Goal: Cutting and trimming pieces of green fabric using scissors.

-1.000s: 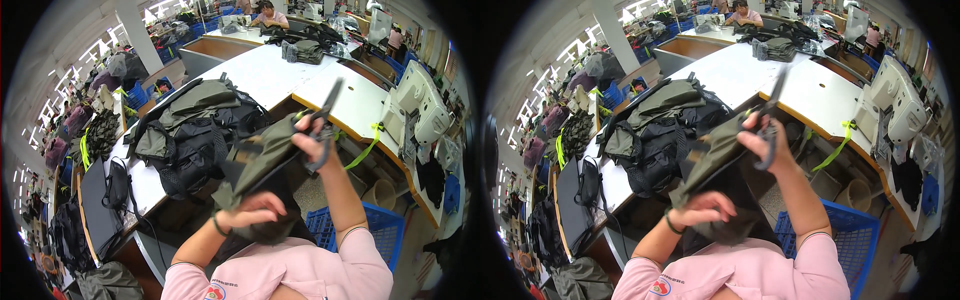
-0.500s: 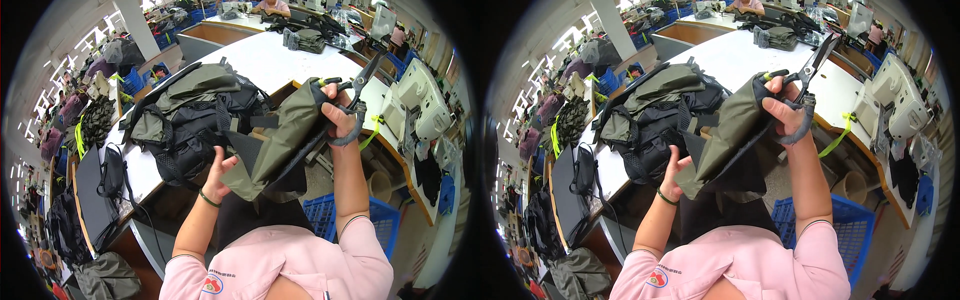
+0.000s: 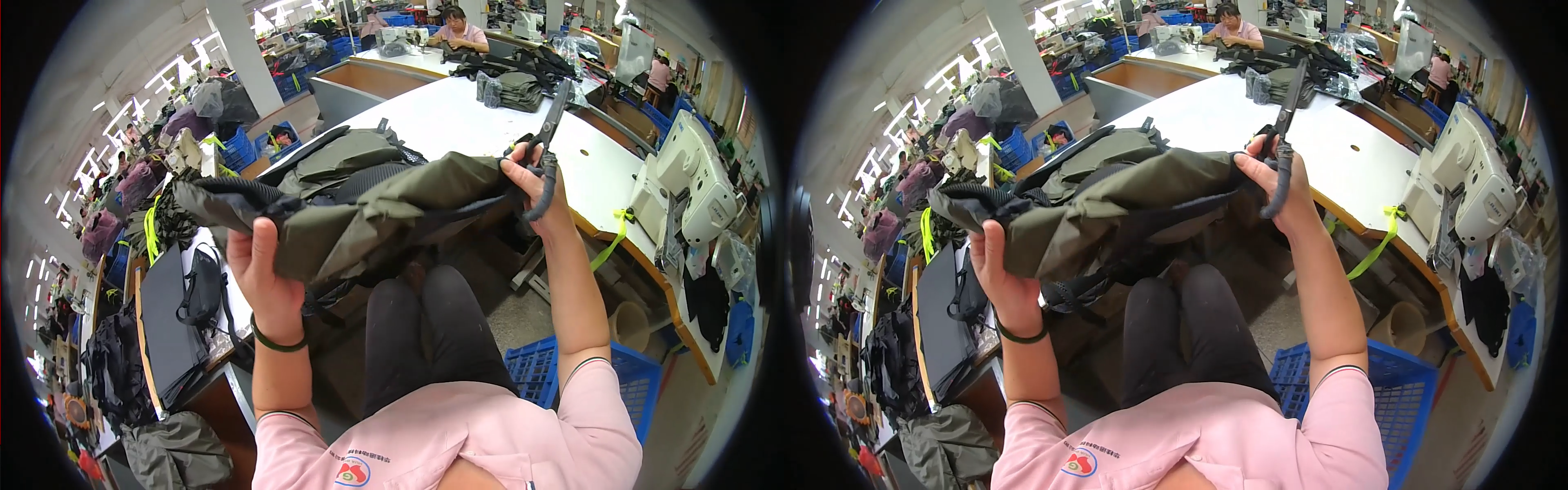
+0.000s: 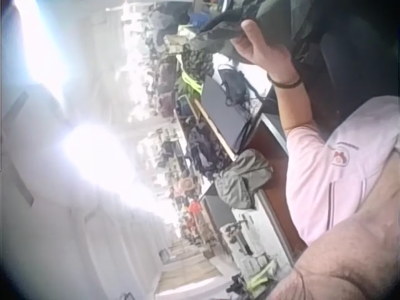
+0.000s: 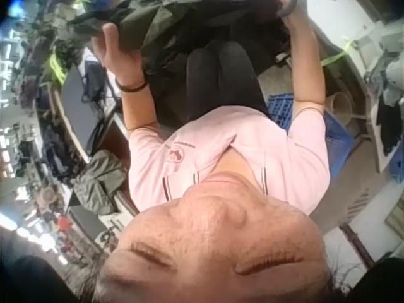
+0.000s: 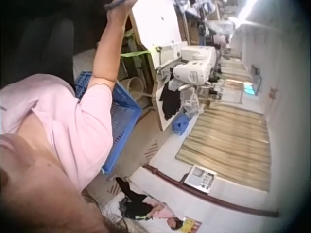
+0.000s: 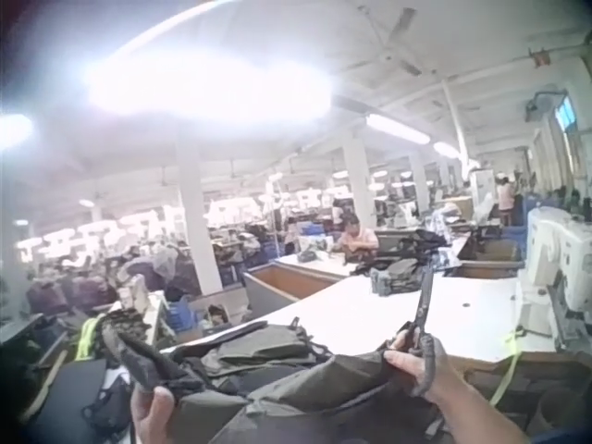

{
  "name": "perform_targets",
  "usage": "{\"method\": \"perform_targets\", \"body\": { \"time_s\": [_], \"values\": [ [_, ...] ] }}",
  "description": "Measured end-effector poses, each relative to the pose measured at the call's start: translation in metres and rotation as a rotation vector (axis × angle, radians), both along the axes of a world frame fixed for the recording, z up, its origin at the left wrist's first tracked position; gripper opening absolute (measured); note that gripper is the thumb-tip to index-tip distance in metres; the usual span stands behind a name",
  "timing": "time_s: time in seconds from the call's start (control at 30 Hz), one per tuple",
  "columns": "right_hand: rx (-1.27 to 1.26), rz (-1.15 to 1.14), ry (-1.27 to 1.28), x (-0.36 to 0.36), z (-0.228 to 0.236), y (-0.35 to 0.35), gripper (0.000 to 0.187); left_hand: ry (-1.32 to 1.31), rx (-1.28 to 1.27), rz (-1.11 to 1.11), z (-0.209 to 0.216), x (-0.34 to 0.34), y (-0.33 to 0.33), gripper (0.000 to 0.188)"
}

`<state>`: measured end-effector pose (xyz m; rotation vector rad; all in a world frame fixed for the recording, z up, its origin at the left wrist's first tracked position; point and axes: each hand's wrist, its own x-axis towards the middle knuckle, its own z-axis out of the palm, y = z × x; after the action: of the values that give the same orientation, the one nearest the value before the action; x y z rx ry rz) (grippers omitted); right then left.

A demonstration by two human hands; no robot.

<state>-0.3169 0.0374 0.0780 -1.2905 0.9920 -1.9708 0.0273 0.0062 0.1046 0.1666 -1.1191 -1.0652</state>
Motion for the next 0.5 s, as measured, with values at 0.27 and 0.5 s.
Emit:
{"method": "perform_targets", "body": {
  "time_s": [0.27, 0.5],
  "values": [
    [0.106, -0.060, 0.303, 0.028, -0.003, 0.017, 0.024, -0.291, -0.201, 0.296, -0.001, -0.006, -0.003, 0.018],
    [-0.004, 0.123, 0.716, 0.105, 0.004, 0.043, 0.051, -0.522, -0.117, 0.135, -0.016, -0.035, -0.002, 0.016]
  ]
}}
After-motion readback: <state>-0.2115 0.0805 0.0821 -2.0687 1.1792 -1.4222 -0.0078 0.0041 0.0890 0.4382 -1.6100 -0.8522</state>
